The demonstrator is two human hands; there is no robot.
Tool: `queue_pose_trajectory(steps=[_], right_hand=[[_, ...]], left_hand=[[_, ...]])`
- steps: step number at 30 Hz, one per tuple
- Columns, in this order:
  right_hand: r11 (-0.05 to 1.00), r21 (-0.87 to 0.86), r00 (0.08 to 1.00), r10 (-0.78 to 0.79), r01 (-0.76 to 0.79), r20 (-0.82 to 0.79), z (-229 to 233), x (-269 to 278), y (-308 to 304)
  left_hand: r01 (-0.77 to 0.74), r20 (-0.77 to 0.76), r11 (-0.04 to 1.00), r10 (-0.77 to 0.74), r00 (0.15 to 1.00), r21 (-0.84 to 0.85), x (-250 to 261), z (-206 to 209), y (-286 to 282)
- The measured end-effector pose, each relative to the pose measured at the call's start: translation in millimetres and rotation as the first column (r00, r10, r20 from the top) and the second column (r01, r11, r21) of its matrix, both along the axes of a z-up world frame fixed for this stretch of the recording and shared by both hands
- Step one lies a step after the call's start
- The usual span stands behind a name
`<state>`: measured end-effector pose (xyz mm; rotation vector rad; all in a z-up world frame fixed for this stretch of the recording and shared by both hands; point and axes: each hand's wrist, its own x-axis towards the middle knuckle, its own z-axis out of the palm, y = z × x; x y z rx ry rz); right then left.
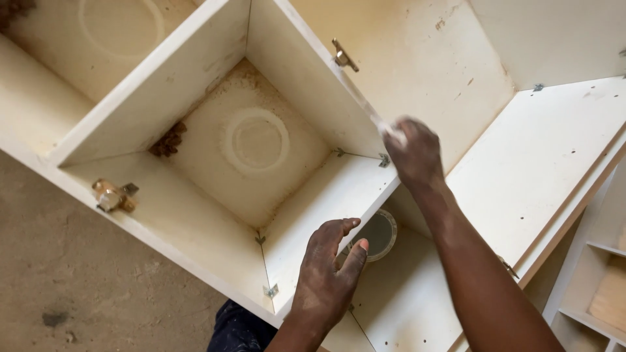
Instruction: Applying paint or primer to the edges and interior surfaces of a wooden cabinet using a cloth.
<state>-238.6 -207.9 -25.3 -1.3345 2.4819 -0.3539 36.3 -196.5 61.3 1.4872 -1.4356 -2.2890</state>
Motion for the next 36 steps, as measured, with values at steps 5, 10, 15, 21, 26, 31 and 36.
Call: queue_pose_trajectory(steps=[5, 10, 15, 21, 26, 31, 36], right_hand=[[0.843, 0.305, 0.862, -0.494, 0.443, 0.113, 51.2, 20.7, 34.2], [0.969, 0.068, 0.956, -0.245, 0.237, 0.162, 15.3, 28.7, -55.3], [0.905, 0.166, 0.877, -0.422, 0.392, 0.232, 32.0, 41.6, -108.2], [0.774, 0.314, 0.771, -0.615, 0.550, 0.166, 43.7, 19.8, 15.1], [0.531, 0.252, 0.570, -0.813, 0.809, -0.115, 13.5, -13.1, 123.1], [0.627, 0.011, 0.621, -0.773, 0.779, 0.130, -37.2, -5.1, 81.0], [0.766, 0.129, 0.769, -0.639, 0.630, 0.036, -3.5, 11.5, 26.7]], left_hand=[[0.016, 0.043, 1.000, -0.015, 0.999, -0.027, 4.6, -4.0, -30.7], [-0.025, 0.058, 0.999, 0.027, 0.998, -0.035, -2.2, -13.8, -41.5], [0.020, 0.100, 1.000, -0.020, 0.995, 0.007, -7.3, -4.4, -51.8], [0.013, 0.081, 0.999, -0.009, 0.997, -0.044, -9.7, -8.3, -57.9], [-0.029, 0.132, 0.994, 0.016, 0.991, 0.101, -18.6, -11.6, -48.6], [-0.011, 0.104, 0.995, 0.001, 0.995, 0.098, -28.2, -12.5, -13.3], [0.095, 0.088, 0.994, -0.100, 0.991, 0.058, -38.0, 1.9, 21.3]])
